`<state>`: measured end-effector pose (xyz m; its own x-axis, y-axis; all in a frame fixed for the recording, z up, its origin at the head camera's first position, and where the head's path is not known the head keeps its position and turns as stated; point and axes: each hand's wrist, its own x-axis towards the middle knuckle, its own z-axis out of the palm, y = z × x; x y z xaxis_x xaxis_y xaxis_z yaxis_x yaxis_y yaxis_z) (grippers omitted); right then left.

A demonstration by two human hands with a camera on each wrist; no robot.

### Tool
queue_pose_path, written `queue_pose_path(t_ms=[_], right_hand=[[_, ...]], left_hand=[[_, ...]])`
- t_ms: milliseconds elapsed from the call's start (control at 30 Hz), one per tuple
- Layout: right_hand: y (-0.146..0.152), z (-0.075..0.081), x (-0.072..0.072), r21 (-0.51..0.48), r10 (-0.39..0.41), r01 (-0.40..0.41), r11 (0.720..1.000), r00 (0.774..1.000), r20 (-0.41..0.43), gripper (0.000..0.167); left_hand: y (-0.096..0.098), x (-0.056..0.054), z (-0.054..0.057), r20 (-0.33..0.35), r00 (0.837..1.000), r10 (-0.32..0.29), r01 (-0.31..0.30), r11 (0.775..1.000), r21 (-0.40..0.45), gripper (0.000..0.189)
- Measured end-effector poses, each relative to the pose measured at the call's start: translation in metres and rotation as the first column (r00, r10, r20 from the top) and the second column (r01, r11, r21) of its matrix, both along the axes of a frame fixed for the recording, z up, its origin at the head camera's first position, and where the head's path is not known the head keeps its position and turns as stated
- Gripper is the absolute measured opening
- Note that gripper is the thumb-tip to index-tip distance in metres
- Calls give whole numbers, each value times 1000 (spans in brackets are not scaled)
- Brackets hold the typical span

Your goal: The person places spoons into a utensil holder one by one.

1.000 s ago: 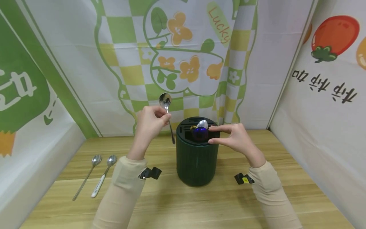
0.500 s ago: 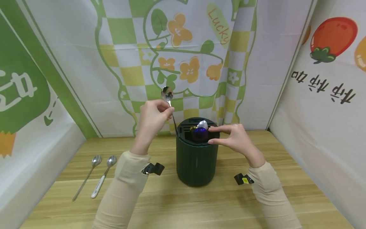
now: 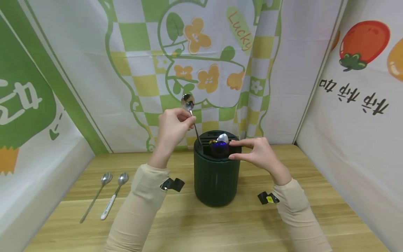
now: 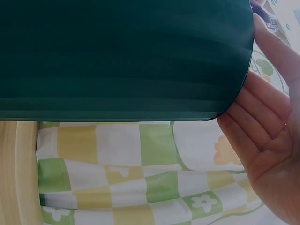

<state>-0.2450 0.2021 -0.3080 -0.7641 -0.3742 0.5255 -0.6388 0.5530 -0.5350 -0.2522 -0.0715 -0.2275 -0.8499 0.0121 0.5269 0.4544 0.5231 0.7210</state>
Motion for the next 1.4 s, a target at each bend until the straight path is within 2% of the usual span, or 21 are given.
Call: queue_pose_path(t_ms=[433,600,767,833,1067,1167,1300,1400], right_hand=[[1,-2,-2,-6,10,-10,1000,1000,-15,38],[1,-3,-3,-4,6,-6,1000,1000,-20,38],[-2,-3,-4,3,-8,8,1000,1000,-20,38],[-3,-1,-2,2,-13,13,1000,1000,-20,38],[-13,20,22,7,-12,12,1000,1000,-18,35],[-13,22,24,4,-9,9,1000,1000,-15,36],[-13,20,23,-2,-10,10,1000,1000,-15,36],[-7,11,11,-9,-2,2,1000,1000,-23,36]], left_hand=[[7,-5,-5,-1,998,-69,69,998,-7,14],[9,-6,-7,12,994,-107,107,994,-31,14],[9,-8,-9,-5,993,-115,115,991,-71,13],[9,-8,-9,-16,992,-121,119,988,-93,12],[10,-10,-10,-22,990,-138,133,979,-153,11],[10,-11,-12,-22,991,-134,128,976,-175,12],[10,-11,-14,-37,991,-131,120,971,-206,12],[10,-12,-16,-44,991,-129,116,968,-222,12]])
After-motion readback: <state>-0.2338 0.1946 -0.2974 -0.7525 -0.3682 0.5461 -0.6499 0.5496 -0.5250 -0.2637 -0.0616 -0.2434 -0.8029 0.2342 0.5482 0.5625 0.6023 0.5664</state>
